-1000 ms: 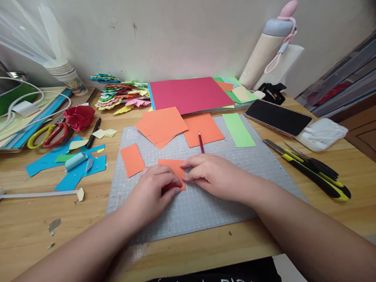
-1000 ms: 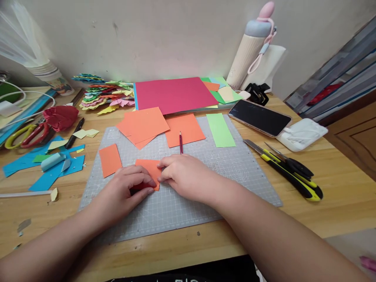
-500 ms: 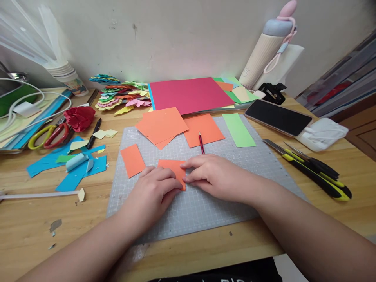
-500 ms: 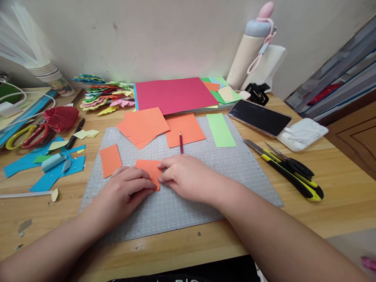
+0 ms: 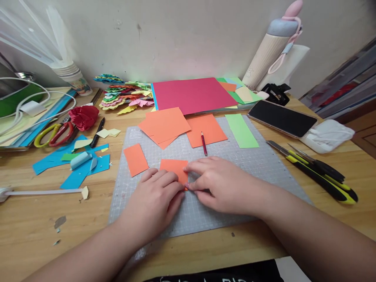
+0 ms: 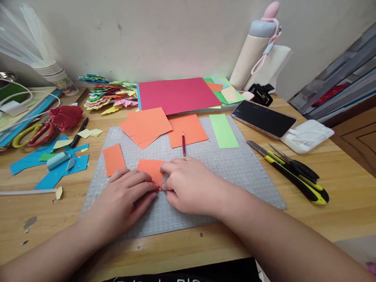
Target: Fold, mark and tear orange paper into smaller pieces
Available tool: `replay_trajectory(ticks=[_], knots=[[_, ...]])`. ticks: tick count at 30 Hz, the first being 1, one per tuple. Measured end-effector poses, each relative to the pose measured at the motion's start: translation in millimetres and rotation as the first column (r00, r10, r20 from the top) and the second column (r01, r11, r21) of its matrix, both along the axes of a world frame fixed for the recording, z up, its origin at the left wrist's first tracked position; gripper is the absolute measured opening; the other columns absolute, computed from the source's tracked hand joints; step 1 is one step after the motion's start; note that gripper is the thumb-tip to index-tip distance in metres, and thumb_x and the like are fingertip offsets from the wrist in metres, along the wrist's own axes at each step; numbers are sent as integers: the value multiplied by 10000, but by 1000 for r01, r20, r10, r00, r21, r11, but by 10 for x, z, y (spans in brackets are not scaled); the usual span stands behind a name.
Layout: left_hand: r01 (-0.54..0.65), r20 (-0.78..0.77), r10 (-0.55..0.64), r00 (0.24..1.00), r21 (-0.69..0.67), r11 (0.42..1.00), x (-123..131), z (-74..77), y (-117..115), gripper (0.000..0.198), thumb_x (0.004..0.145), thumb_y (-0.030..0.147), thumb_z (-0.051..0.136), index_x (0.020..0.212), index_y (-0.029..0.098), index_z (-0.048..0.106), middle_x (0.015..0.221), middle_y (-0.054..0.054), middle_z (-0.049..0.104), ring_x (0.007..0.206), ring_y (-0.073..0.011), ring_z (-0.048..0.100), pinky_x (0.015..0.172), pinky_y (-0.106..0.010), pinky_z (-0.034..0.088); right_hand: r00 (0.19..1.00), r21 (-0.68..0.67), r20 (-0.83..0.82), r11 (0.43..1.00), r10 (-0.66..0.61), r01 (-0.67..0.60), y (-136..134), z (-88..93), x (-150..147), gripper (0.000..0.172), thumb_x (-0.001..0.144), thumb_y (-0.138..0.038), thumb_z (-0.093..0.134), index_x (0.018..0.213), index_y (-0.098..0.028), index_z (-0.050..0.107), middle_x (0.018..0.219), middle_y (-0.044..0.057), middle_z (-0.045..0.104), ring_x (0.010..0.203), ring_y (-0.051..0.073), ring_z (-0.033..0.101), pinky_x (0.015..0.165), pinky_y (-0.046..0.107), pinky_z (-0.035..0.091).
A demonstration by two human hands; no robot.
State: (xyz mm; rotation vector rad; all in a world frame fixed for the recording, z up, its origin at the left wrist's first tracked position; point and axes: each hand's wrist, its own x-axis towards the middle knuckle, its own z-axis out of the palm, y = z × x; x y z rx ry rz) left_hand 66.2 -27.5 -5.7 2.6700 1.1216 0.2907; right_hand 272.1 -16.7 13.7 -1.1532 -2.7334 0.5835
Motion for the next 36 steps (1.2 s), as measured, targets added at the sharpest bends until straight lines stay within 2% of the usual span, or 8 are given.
replay_trajectory(ticks=[7, 16, 19, 22, 25, 30, 36], knots=[[4, -49, -1, 999, 48, 999, -46, 15, -72, 290, 817, 108, 442, 1034, 203, 609, 975, -46, 619, 872, -216, 555, 828, -406, 355, 1000, -5, -1, 1000, -17, 17, 5, -5, -8, 222, 793, -168, 563, 844, -255, 761, 1040, 64, 645, 895, 228, 575, 786, 395, 398], [173, -125, -163, 979, 76, 982, -58, -27, -112, 247, 857, 82, 387, 956, 179, 590, 1042, -45, 634, 983, -221, 561, 859, -412, 331, 1000, -6, 3, 1000, -16, 16, 19, -24, -19, 229, 781, -163, 556, 841, -244, 762, 1010, 67, 649, 887, 232, 573, 782, 398, 402], [148, -72, -145, 987, 39, 988, -75, -41, -107, 289, 834, 73, 399, 1014, 197, 588, 1059, -41, 631, 993, -214, 560, 870, -408, 332, 1000, -6, -19, 1000, -8, 8, 23, -30, -4, 233, 779, -152, 556, 821, -251, 762, 1010, 60, 648, 887, 225, 570, 788, 393, 399], [54, 14, -53, 998, -25, 998, -82, -47, -105, 348, 807, 80, 429, 1081, 230, 582, 1061, -33, 625, 936, -197, 565, 856, -395, 346, 999, -11, -37, 1000, -7, 7, 33, -40, 12, 233, 780, -156, 558, 800, -267, 762, 1029, 51, 646, 894, 219, 567, 795, 391, 392], [1, 30, 0, 1000, -29, 1000, -72, -45, -116, 360, 800, 94, 452, 1105, 232, 582, 1061, -32, 619, 900, -198, 554, 845, -393, 357, 999, -16, -39, 1000, -7, 7, 44, -45, 17, 226, 788, -176, 558, 801, -272, 762, 1045, 48, 644, 897, 216, 565, 797, 393, 387], [47, -57, -46, 997, 11, 999, -43, -37, -150, 313, 829, 115, 428, 1090, 185, 586, 1058, -56, 615, 948, -225, 551, 855, -412, 360, 1000, 18, 3, 1000, 22, -22, 37, -21, -12, 214, 776, -166, 550, 742, -241, 747, 985, 52, 639, 877, 216, 549, 771, 387, 386], [112, -132, -111, 985, 3, 994, -36, -4, -116, 239, 841, 108, 414, 986, 209, 575, 1034, -35, 602, 978, -225, 539, 848, -417, 346, 990, 92, 14, 986, 141, -141, -8, 0, -69, 167, 772, -144, 533, 689, -165, 676, 835, 54, 617, 819, 195, 518, 795, 366, 395]])
